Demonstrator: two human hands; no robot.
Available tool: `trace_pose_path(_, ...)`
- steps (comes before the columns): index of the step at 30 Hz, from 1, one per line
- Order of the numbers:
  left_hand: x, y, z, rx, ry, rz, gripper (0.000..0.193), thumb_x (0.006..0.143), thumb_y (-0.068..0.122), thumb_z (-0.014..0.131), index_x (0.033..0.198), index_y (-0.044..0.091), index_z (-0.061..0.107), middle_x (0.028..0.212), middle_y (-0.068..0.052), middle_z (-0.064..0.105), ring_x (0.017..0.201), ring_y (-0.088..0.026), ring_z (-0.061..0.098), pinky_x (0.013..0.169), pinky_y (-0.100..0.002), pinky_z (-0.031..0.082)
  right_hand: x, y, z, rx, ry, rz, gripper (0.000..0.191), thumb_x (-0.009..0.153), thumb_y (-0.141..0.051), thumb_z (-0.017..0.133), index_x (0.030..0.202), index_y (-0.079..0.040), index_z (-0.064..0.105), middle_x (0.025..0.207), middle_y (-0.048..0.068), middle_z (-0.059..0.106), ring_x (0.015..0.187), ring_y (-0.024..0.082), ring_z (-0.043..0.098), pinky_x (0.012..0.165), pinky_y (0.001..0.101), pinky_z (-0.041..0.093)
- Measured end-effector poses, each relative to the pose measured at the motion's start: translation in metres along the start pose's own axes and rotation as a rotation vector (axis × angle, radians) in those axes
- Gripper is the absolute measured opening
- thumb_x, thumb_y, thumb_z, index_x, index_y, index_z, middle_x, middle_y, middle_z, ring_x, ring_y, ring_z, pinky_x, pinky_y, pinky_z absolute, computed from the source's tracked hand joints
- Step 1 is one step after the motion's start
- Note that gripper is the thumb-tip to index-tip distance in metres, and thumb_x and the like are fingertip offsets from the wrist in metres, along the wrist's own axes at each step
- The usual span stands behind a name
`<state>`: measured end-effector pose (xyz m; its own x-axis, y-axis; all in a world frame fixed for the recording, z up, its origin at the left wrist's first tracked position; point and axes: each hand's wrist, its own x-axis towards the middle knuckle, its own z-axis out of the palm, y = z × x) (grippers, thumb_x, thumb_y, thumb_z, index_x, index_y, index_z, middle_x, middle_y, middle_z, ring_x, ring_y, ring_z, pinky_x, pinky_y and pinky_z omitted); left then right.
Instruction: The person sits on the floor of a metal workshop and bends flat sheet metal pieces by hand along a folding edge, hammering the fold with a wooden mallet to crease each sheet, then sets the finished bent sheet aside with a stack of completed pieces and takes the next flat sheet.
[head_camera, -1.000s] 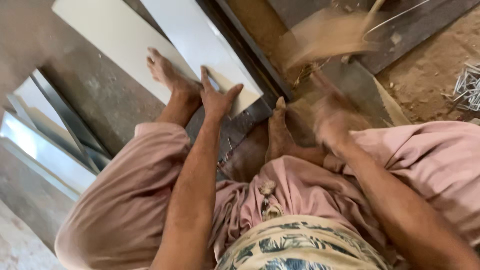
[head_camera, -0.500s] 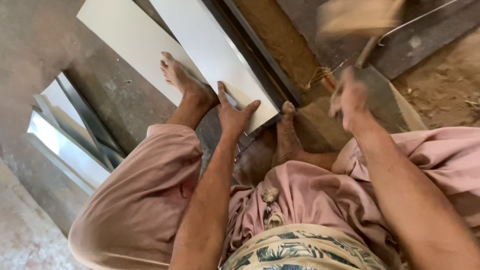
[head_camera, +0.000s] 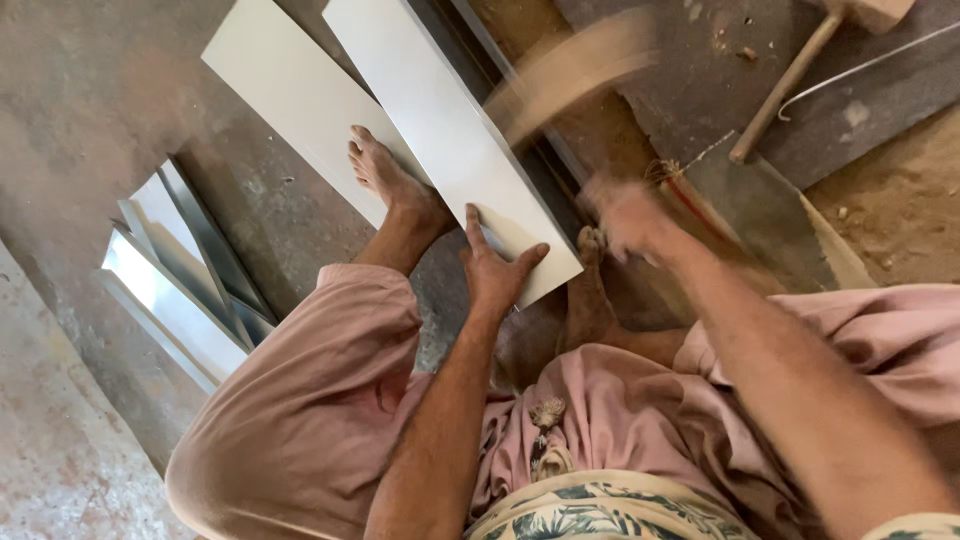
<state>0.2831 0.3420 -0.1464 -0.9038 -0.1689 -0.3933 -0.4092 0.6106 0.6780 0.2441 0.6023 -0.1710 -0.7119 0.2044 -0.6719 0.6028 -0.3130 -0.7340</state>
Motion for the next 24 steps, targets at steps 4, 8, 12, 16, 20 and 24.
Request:
trace_pose_path(4,-0.008,0.003,0.000,0.023,-0.005,-0.030,0.136,0.062,0.039,0.096,0.165,0.021,0.010,0.129,-0.032,0.057,0.114,-0.044,0.064,0.097,-0.050,0.055,0.016,-0.025,0.019,0.048,0.017,-0.145,0.044,0.104,-0.052,0.055,0.085,-0.013,0.049,0.061,0.003,0.045,0.046,0.016,0.042,0.039,0.0388,0.037)
trace_pose_path(8,-0.018,0.012,0.002,0.033,-0.018,-0.063,0.136,0.062,0.037,0.097,0.165,0.023,0.009,0.130,-0.033,0.054,0.114,-0.045,0.063,0.097,-0.051,0.054,0.025,-0.047,0.060,0.297,0.169,-0.171,0.050,0.107,-0.055,0.043,0.086,-0.009,0.045,0.062,0.005,0.050,0.047,0.016,0.050,0.040,0.0401,0.047)
trace_pose_path(12,-0.027,0.023,-0.002,-0.014,-0.018,-0.029,0.135,0.064,0.032,0.097,0.165,0.021,0.008,0.132,-0.033,0.053,0.116,-0.044,0.063,0.098,-0.050,0.054,0.024,-0.081,0.075,-0.413,-0.228,-0.186,0.040,0.101,-0.048,0.051,0.097,-0.009,0.052,0.066,0.006,0.060,0.046,0.016,0.055,0.041,0.0350,0.049)
trace_pose_path(16,-0.034,0.022,-0.006,-0.099,-0.062,-0.036,0.130,0.066,0.028,0.092,0.165,0.016,0.009,0.133,-0.031,0.059,0.116,-0.038,0.067,0.100,-0.045,0.056,0.046,-0.120,0.095,0.220,0.046,-0.172,0.042,0.107,-0.051,0.044,0.101,-0.010,0.051,0.070,0.006,0.052,0.048,0.016,0.048,0.043,0.0369,0.044)
trace_pose_path(20,-0.035,0.009,-0.001,-0.181,-0.144,-0.059,0.126,0.071,0.024,0.086,0.166,0.008,0.004,0.131,-0.025,0.067,0.113,-0.033,0.072,0.096,-0.042,0.060,0.059,-0.107,0.127,-0.105,-0.107,-0.185,0.064,0.112,-0.054,0.028,0.098,0.004,0.052,0.067,0.014,0.053,0.047,0.020,0.052,0.046,0.0384,0.050)
trace_pose_path(24,-0.030,0.006,0.000,-0.380,0.200,0.088,0.098,0.075,0.007,0.087,0.151,-0.001,0.025,0.134,-0.022,0.055,0.113,-0.032,0.063,0.094,-0.041,0.053,0.041,-0.071,0.096,-0.373,-0.198,0.012,0.049,0.103,-0.039,0.057,0.126,0.005,0.057,0.074,0.007,0.048,0.060,0.019,0.047,0.054,0.0399,0.045)
